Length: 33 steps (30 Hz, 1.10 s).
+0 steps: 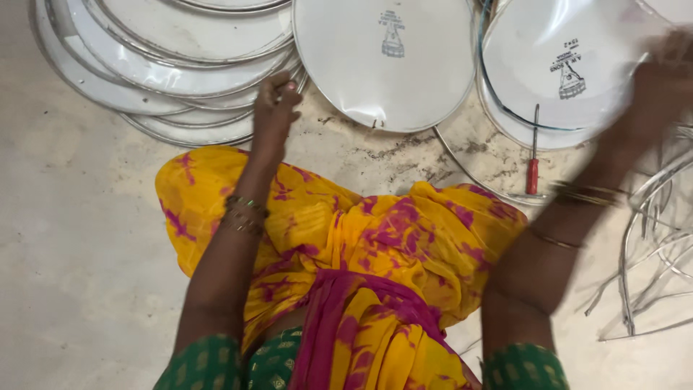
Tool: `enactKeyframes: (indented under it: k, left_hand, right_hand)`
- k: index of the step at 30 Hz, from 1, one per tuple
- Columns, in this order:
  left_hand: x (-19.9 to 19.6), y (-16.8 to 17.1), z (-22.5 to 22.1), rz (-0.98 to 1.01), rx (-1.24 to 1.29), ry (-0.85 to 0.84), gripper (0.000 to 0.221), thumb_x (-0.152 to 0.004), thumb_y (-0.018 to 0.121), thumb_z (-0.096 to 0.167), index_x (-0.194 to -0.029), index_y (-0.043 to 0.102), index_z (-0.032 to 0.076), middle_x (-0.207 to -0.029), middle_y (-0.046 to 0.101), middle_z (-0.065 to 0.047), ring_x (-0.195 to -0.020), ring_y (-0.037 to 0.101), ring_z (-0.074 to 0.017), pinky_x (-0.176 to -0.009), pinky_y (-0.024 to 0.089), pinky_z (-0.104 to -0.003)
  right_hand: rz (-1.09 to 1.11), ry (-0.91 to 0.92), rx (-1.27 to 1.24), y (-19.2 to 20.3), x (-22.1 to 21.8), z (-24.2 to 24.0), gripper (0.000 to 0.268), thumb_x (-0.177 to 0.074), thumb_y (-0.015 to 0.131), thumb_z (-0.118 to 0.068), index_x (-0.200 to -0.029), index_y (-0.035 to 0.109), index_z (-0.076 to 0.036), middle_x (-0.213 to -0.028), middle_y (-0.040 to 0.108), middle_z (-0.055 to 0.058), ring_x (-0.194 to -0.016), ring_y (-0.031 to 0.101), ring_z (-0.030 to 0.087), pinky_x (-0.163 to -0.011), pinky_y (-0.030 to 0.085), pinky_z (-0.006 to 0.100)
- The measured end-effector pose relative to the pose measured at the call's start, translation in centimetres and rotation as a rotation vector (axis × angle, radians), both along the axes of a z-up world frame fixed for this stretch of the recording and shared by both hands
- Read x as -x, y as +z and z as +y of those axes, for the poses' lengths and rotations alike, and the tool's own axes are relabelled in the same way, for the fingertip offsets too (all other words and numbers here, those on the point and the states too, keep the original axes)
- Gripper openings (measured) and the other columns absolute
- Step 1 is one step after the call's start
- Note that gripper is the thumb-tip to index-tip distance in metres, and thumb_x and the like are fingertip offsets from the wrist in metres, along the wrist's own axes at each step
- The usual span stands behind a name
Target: The person places a circular metal rim onto a plastic drum head, uses a screwdriver-like tool to tuck the head under the rim, and uses pliers to crimp or secure the metal ring around the edge.
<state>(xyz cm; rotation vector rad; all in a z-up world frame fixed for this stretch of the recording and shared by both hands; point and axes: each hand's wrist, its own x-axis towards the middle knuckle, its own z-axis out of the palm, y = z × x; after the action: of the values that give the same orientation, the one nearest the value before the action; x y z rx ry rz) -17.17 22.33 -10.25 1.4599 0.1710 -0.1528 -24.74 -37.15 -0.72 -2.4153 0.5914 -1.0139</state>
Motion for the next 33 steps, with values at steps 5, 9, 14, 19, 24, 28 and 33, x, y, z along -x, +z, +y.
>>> enactKeyframes:
  k: [5, 9, 14, 19, 24, 28, 33]
  left_hand:
    - [-0.3, -8.0, -2.3, 0.313, 0.250, -0.047, 0.055, -0.097, 0.062, 0.040, -0.137, 0.051, 0.003, -0.132, 0.063, -0.013, -0.114, 0.068, -0.0260, -0.093, 0.059, -0.039]
    - [1.6, -11.8, -2.9, 0.413, 0.249, -0.173, 0.056, -0.096, 0.062, 0.038, -0.138, 0.053, 0.003, -0.131, 0.065, -0.014, -0.111, 0.068, -0.0267, -0.090, 0.057, -0.037]
    - [1.1, -12.1, -3.4, 0.419, 0.145, -0.272, 0.055, -0.093, 0.063, 0.036, -0.138, 0.054, 0.006, -0.128, 0.068, -0.011, -0.108, 0.069, -0.0219, -0.087, 0.055, -0.033]
    - [1.3, -12.4, -4.1, 0.389, 0.039, -0.272, 0.050, -0.097, 0.062, 0.035, -0.135, 0.056, 0.004, -0.122, 0.069, -0.012, -0.100, 0.068, -0.0196, -0.079, 0.053, -0.031]
    - [1.7, -13.8, -4.0, 0.121, -0.296, -0.230, 0.039, -0.097, 0.064, 0.029, -0.128, 0.063, 0.003, -0.118, 0.074, -0.013, -0.100, 0.073, -0.0223, -0.083, 0.056, -0.033]
    - [2.6, -11.7, -3.6, -0.068, -0.371, -0.198, 0.034, -0.098, 0.065, 0.025, -0.124, 0.064, 0.003, -0.115, 0.075, -0.014, -0.105, 0.074, -0.0242, -0.089, 0.058, -0.035]
    - [4.7, -2.6, -2.3, -0.244, -0.380, -0.148, 0.030, -0.098, 0.064, 0.015, -0.125, 0.063, 0.002, -0.115, 0.073, -0.014, -0.102, 0.074, -0.0249, -0.085, 0.059, -0.036]
  right_hand:
    - [0.486, 0.443, -0.453, -7.3, -6.4, 23.4, 0.055, -0.092, 0.076, -0.015, -0.142, 0.056, -0.010, -0.141, 0.061, 0.008, -0.113, 0.065, 0.019, -0.094, 0.055, 0.032]
    - [0.598, 0.785, -0.036, -8.3, -4.3, 30.1, 0.049, -0.086, 0.080, -0.009, -0.131, 0.061, -0.008, -0.140, 0.058, 0.015, -0.126, 0.059, 0.032, -0.106, 0.049, 0.042]
    - [0.769, 0.652, 0.181, -11.9, -4.2, 32.5, 0.060, -0.064, 0.086, -0.012, -0.116, 0.057, -0.003, -0.114, 0.054, 0.022, -0.101, 0.058, 0.042, -0.081, 0.052, 0.049]
    - [0.546, 0.621, 0.579, -16.0, -4.9, 32.4, 0.030, -0.079, 0.069, 0.001, -0.106, 0.058, -0.006, -0.100, 0.055, 0.013, -0.089, 0.056, 0.031, -0.078, 0.049, 0.044]
    - [0.307, 0.662, 0.494, -14.2, -6.3, 30.8, 0.015, -0.087, 0.070, -0.006, -0.100, 0.063, -0.009, -0.093, 0.060, 0.010, -0.089, 0.058, 0.029, -0.082, 0.048, 0.045]
    - [0.034, 0.558, 0.555, -7.1, -9.3, 28.9, 0.007, -0.108, 0.068, -0.013, -0.114, 0.065, -0.009, -0.102, 0.065, 0.008, -0.100, 0.062, 0.025, -0.093, 0.052, 0.043]
    - [-0.327, 0.411, 0.439, 5.5, -9.2, 26.1, 0.005, -0.109, 0.074, -0.012, -0.105, 0.072, -0.013, -0.100, 0.068, 0.003, -0.099, 0.062, 0.020, -0.086, 0.051, 0.038]
